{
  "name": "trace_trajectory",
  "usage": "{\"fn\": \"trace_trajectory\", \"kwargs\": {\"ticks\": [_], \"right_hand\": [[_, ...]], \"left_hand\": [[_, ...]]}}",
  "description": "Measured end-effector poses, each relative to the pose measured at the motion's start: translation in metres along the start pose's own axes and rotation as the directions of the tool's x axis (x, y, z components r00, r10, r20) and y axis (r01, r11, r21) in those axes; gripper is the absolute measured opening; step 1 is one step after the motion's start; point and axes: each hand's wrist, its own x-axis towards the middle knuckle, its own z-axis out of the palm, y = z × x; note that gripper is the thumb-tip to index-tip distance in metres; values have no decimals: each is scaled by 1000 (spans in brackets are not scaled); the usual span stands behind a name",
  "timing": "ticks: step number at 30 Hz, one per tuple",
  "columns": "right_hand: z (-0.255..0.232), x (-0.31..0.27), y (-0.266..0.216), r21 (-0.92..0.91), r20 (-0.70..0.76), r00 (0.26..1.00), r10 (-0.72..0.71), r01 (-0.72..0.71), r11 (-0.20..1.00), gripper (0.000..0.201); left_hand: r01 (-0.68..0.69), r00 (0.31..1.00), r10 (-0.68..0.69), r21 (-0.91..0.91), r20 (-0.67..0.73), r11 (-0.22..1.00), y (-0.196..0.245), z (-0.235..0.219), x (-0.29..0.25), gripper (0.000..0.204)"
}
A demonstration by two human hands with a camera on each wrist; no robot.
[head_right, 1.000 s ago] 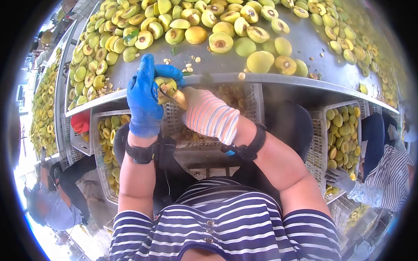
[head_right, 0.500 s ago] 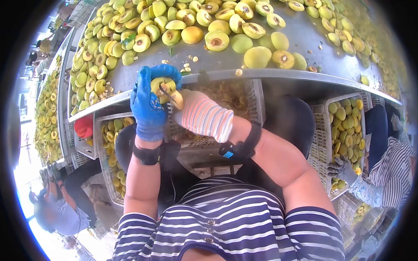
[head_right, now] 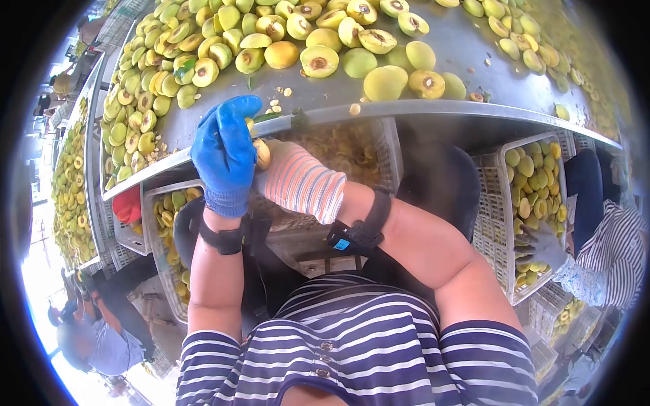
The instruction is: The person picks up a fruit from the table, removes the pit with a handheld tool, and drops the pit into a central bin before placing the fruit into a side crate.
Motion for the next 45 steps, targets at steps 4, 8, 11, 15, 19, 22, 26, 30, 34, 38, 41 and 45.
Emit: {"fn": "trace_trajectory", "kwargs": {"ticks": [4,8,11,15,19,22,26,30,34,38,41,45], "right_hand": [[0,1,2,144,169,982,89,-114,983,24],[-20,-10,-11,172,286,955,80,-133,976,14],[-30,-18,-20,345,299,950,89,-195,918,13],[-40,-19,-41,415,430,850,305,-486,769,17],[-22,-19,-20,517,322,940,117,-278,810,15],[-24,-22,-20,496,327,941,85,-247,832,17],[-53,-34,-22,353,483,866,133,-331,875,23],[-42,-42,3,-389,264,910,319,-202,899,31],[-64,-65,-12,-437,211,912,351,-233,869,35],[-59,-73,-9,-385,209,956,206,-114,916,34],[-70,-77,-22,-462,271,906,324,-173,870,33],[-82,-82,-4,-465,188,926,326,-208,860,32]], "left_hand": [[419,907,-404,-323,116,849,5,1,-2,43],[494,869,-346,-578,355,649,-14,-12,5,48],[467,869,-204,-612,450,638,-14,-22,6,52],[497,838,-177,-589,516,637,-17,-26,5,49],[541,829,-207,-654,520,529,-19,-22,0,50],[558,827,-193,-726,528,402,-17,-17,0,54],[599,783,-429,-732,450,326,-12,-21,1,73],[596,725,-613,-734,315,327,5,-62,-4,64],[622,741,-670,-333,-43,709,10,-147,-38,46],[395,918,-379,178,-118,901,-15,-138,-25,35],[492,841,-488,43,232,869,22,-43,37,44],[193,797,-318,282,513,940,-9,70,86,62]]}}
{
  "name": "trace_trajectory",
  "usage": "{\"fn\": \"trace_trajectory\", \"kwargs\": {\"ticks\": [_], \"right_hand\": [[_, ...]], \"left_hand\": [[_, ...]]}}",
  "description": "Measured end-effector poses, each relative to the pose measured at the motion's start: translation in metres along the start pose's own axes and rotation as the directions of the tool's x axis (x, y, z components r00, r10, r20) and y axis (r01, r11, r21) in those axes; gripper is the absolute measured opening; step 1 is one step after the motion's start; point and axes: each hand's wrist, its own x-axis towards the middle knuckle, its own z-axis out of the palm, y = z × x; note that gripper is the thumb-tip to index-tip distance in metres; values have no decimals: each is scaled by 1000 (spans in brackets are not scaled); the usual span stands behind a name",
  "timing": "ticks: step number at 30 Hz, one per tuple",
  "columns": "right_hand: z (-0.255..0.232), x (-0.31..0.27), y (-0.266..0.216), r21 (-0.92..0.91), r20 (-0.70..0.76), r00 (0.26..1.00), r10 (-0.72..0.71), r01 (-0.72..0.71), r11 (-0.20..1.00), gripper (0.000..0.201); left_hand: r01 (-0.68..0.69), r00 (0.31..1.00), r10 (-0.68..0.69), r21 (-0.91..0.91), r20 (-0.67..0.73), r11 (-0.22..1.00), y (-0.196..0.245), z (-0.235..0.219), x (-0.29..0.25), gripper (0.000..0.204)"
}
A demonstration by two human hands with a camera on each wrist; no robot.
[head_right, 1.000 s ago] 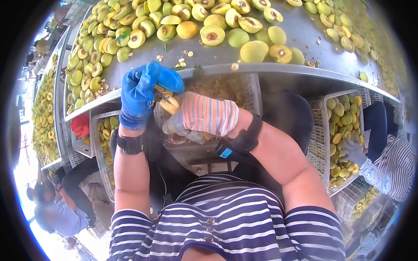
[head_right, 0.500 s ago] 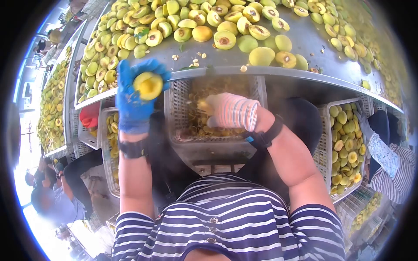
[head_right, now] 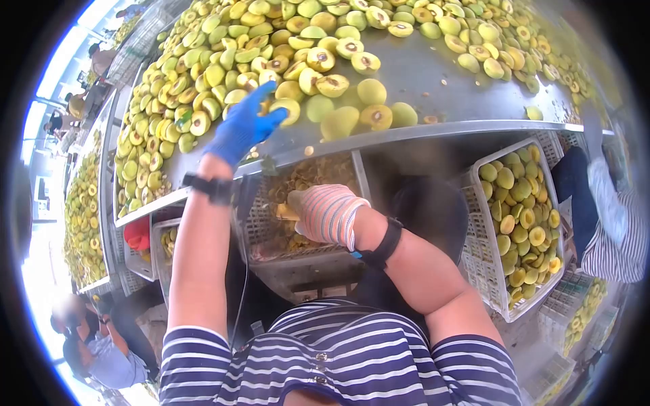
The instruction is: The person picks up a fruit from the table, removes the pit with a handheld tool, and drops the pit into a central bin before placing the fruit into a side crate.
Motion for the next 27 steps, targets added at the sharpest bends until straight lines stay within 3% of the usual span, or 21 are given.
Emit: {"fn": "trace_trajectory", "kwargs": {"ticks": [3,5,6,7,8,9,11,13,14,15,16,17,18,19,20,22,23,24,25,26,27], "right_hand": [[-1,-2,15,37,-91,996,26,-23,999,34],[-3,-4,16,82,-181,980,85,-71,994,34],[-8,-6,12,123,-246,961,128,-100,987,35],[-11,-4,9,163,-308,937,166,-120,979,35],[-2,5,14,250,-461,873,160,-46,967,36],[-1,9,9,289,-473,868,151,-9,957,36],[-3,19,-7,357,-500,857,128,69,931,36],[19,45,-13,359,-567,823,11,236,903,32],[18,49,-24,367,-565,824,-44,299,881,31],[18,52,-32,376,-562,821,-96,357,855,30],[23,58,-36,533,-569,819,-70,433,727,30],[18,57,-32,850,-293,956,13,254,461,33],[11,51,-31,935,-97,995,31,80,346,32],[3,50,-35,943,-17,999,39,3,334,31],[-5,48,-40,944,62,997,46,-74,323,31],[-9,45,-55,869,-10,997,71,-26,495,29],[0,52,-53,690,-279,960,21,186,699,30],[11,60,-51,418,-509,856,-94,342,842,32],[19,64,-48,91,-667,699,-257,419,903,34],[24,62,-43,157,-575,810,-114,246,956,36],[19,60,-47,125,-546,832,-97,196,973,35]], "left_hand": [[-164,986,153,199,70,966,-19,29,37,55],[77,949,-18,-177,315,981,-29,14,38,49],[225,923,-117,-268,367,937,-20,0,26,45],[263,923,-120,-374,365,889,-14,-14,7,36],[311,931,-157,-493,329,813,-5,-24,-15,32],[344,935,-202,-604,292,719,1,-28,-36,28],[167,986,-70,-840,153,517,-4,-20,-67,24],[-189,980,82,-725,-181,663,-20,2,-89,29],[-197,970,-6,-801,-243,565,-27,14,-94,29],[-220,960,-25,-804,-280,552,-20,12,-102,32],[-244,947,-44,-805,-317,540,-12,11,-109,34],[-269,933,-63,-805,-353,529,-4,10,-117,37],[-294,940,-60,-889,-335,351,-1,6,-120,39],[-312,946,-45,-937,-322,159,-1,0,-119,41],[-241,968,-56,-969,-244,63,-4,-7,-119,45],[-220,973,-49,-968,-227,118,-9,-17,-122,45],[-207,975,-44,-967,-216,147,-11,-20,-123,45],[-224,967,-69,-951,-243,213,-15,-23,-122,44],[-269,952,-34,-880,-306,391,-20,-25,-123,44],[-302,935,12,-777,-355,552,-25,-26,-124,44],[-326,918,68,-647,-390,689,-28,-24,-124,44]]}}
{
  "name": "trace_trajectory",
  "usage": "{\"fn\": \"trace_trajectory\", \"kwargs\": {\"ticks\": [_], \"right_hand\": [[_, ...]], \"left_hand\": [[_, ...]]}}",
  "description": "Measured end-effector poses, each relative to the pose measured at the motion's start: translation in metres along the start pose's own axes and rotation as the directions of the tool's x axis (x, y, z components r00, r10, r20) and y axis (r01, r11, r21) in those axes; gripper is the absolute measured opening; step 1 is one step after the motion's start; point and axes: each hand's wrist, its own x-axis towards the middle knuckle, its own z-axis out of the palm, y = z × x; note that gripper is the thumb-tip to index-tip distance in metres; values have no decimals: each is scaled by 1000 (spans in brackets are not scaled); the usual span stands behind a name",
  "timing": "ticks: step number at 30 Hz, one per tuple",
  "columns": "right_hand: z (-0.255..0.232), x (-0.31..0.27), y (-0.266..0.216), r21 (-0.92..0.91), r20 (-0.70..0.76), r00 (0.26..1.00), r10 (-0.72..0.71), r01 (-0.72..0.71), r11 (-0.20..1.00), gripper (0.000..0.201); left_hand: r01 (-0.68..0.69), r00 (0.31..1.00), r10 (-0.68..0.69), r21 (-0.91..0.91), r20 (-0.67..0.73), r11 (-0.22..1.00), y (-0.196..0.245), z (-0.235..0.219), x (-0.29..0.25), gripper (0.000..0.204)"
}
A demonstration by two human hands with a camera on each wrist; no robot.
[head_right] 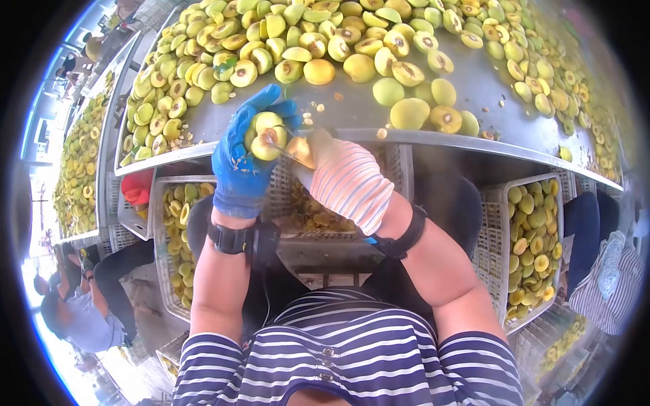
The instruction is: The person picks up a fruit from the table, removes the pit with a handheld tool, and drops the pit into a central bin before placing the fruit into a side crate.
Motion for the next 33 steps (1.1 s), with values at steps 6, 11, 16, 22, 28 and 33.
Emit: {"fn": "trace_trajectory", "kwargs": {"ticks": [6,11,16,22,28,33], "right_hand": [[0,6,-7,-232,122,989,81,-51,971,27],[6,2,-15,-217,201,964,176,-131,967,24],[15,1,-9,-203,243,950,195,-146,968,39],[10,4,-3,-163,285,931,227,-186,969,26],[0,16,-6,29,300,927,224,-243,970,25],[34,10,13,85,368,914,168,-213,973,29]], "left_hand": [[124,988,-142,-250,-55,960,-15,7,-2,32],[119,989,-129,-137,-66,983,-21,1,-7,33],[176,982,-187,-356,3,918,-13,-2,-6,27],[60,941,-87,90,327,994,-28,-24,5,35],[141,959,-214,-342,-184,929,-19,19,-6,34],[388,921,-379,-115,92,915,-11,-4,10,40]]}}
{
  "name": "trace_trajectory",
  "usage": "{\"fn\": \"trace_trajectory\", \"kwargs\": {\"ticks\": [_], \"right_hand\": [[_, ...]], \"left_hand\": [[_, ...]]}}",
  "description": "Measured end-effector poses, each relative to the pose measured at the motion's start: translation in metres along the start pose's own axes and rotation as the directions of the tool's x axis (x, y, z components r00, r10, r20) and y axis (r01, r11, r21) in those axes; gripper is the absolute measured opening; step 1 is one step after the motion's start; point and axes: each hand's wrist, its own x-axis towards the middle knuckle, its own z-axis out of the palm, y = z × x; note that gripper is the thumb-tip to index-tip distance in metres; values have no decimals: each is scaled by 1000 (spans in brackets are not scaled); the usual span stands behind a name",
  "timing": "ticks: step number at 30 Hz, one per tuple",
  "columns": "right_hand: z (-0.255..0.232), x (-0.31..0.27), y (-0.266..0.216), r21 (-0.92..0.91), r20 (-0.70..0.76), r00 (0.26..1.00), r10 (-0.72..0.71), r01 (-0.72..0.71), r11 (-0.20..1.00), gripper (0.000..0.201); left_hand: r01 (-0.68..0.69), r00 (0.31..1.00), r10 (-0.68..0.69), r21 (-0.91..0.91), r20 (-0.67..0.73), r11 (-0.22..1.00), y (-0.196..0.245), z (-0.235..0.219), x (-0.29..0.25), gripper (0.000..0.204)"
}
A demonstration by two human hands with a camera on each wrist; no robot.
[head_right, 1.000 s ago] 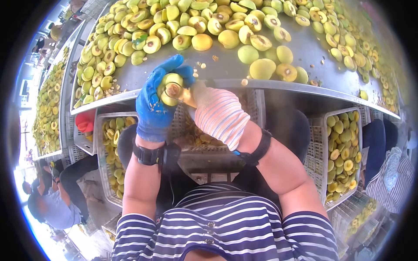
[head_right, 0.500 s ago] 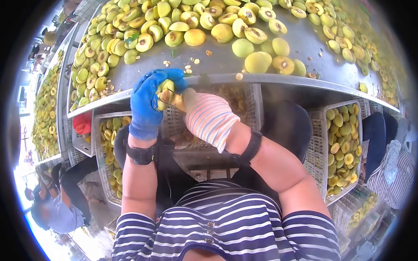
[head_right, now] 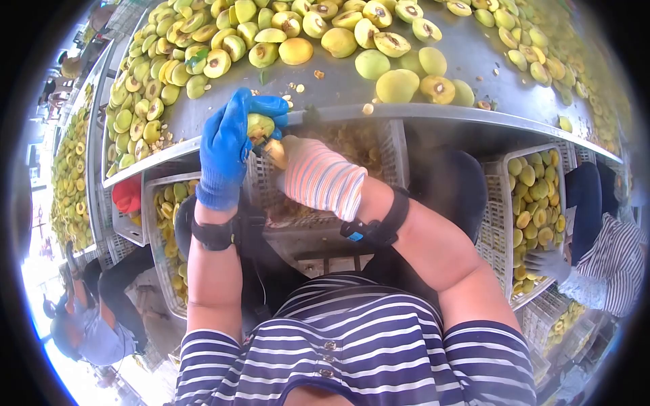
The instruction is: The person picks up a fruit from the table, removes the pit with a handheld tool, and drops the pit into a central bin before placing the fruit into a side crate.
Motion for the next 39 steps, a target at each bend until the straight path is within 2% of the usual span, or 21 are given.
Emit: {"fn": "trace_trajectory", "kwargs": {"ticks": [1,4,6,7,10,11,12,13,16,19,20,22,23,24,26,29,31,32,35,37,39], "right_hand": [[-7,-1,-7,49,58,997,54,-57,997,30],[-10,-7,-4,134,-52,996,-77,84,987,29],[-4,-5,-6,154,14,994,-110,107,982,28],[-3,-5,-10,165,44,991,-126,117,979,27],[-37,-22,-43,335,321,939,124,-235,912,21],[-26,-17,-27,178,177,980,-88,56,982,20],[-5,-6,0,-22,73,943,-324,326,945,19],[5,0,16,-242,20,832,-554,542,805,18],[4,-2,1,-44,-61,918,-391,389,920,14],[-5,-3,-3,99,188,970,-155,138,985,16],[-9,-6,-9,201,212,974,-85,42,979,16],[-18,-15,-23,384,280,959,48,-158,910,16],[-13,-16,-15,447,250,966,-62,-59,893,17],[-8,-16,-7,505,212,962,-171,42,862,18],[-8,-17,4,601,224,948,-224,47,798,21],[-35,-26,-12,612,417,902,-106,-192,767,24],[-49,-35,-8,511,546,836,-54,-282,812,22],[-52,-39,-4,514,548,836,-35,-303,803,21],[-48,-46,-2,232,329,935,-130,54,971,22],[-55,-54,-13,262,324,946,-13,-76,962,26],[-74,-66,-27,264,296,950,97,-179,948,28]], "left_hand": [[-89,996,89,12,-28,996,0,0,0,40],[-245,962,242,-10,-124,969,-5,7,-2,42],[-213,958,184,-114,-219,971,-10,13,-6,44],[-156,977,143,-70,-160,985,-8,9,-4,45],[-19,997,21,31,-72,999,3,5,4,51],[1,994,-1,-3,-109,1000,1,7,4,53],[18,989,-24,-37,-144,999,-1,8,4,55],[34,983,-46,-70,-177,997,-3,10,5,57],[42,971,-115,-323,-210,945,-11,17,2,56],[-9,999,8,7,50,1000,2,7,6,55],[171,984,-170,-21,52,985,6,7,10,55],[133,989,-128,-63,80,989,4,7,7,56],[116,990,-108,-87,93,989,2,7,4,57],[114,991,-87,-308,99,945,-3,10,2,55],[95,994,-38,-687,98,721,-15,18,-1,51],[-86,993,118,-584,16,808,-21,14,3,56],[-23,998,-18,-587,-64,809,-5,9,-6,61],[-43,993,-23,-549,-112,835,-1,4,-10,60],[-53,985,-22,-415,-174,908,15,-5,-27,59],[-118,985,81,-247,-153,962,22,2,-40,58],[-142,952,126,-37,-280,989,33,11,-55,56]]}}
